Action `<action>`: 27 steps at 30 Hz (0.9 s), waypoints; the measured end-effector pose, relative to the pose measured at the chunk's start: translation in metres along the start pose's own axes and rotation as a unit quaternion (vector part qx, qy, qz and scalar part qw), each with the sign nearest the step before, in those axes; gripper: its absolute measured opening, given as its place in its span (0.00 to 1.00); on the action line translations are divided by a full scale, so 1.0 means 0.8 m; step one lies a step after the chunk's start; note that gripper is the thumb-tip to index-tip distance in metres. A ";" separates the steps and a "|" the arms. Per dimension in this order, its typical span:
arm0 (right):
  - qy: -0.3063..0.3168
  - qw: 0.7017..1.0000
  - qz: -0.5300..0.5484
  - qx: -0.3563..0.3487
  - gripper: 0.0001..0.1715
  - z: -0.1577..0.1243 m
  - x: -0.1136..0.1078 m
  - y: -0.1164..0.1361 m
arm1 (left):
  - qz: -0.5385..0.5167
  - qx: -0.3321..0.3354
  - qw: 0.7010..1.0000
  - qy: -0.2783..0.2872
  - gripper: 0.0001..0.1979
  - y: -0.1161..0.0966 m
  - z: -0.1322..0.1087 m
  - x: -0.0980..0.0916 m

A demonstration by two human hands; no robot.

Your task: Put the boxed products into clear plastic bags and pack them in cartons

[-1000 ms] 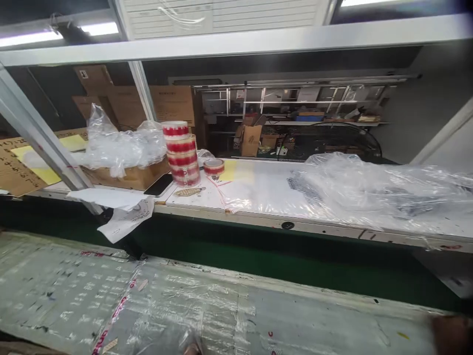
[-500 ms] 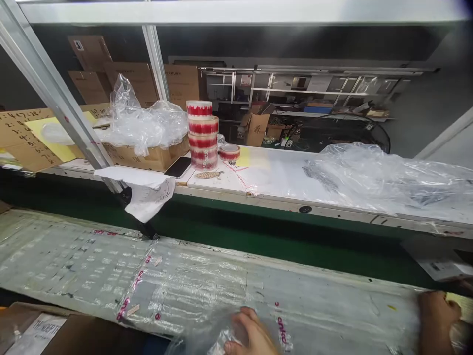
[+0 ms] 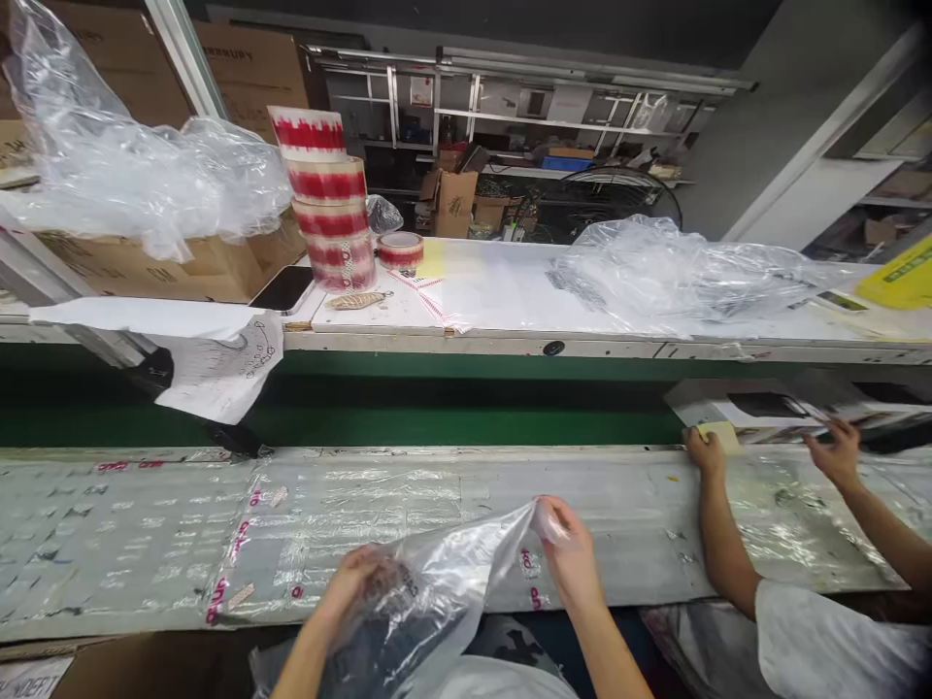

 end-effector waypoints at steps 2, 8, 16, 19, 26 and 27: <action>0.038 0.998 0.041 0.025 0.32 -0.002 0.009 0.001 | 0.018 0.016 0.999 0.041 0.25 -0.016 -0.013 -0.040; 0.128 0.982 0.103 0.090 0.27 -0.009 0.033 0.012 | 0.245 0.196 0.943 0.109 0.31 -0.102 -0.061 -0.091; 0.336 0.941 0.019 0.026 0.23 -0.023 0.021 0.035 | -0.038 0.193 0.974 -0.110 0.23 -0.141 -0.069 -0.085; 0.323 0.931 -0.142 0.098 0.32 -0.035 0.020 0.020 | -0.052 0.158 0.968 -0.190 0.25 -0.152 -0.063 -0.081; 0.237 0.924 -0.261 0.150 0.47 -0.039 0.023 -0.019 | 0.070 0.198 0.952 -0.225 0.24 -0.188 -0.083 -0.065; 0.237 0.921 -0.260 0.168 0.48 -0.036 0.022 -0.020 | 0.043 0.192 0.952 -0.236 0.23 -0.189 -0.084 -0.068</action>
Point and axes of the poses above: each hand's wrist, its own z-axis towards the middle knuckle, its own x-axis out of the palm, y = z × x, the point moved 3 cm from there along z, towards the middle knuckle, and after that the axes turned 12 degrees about z, right-handed, at the moved point
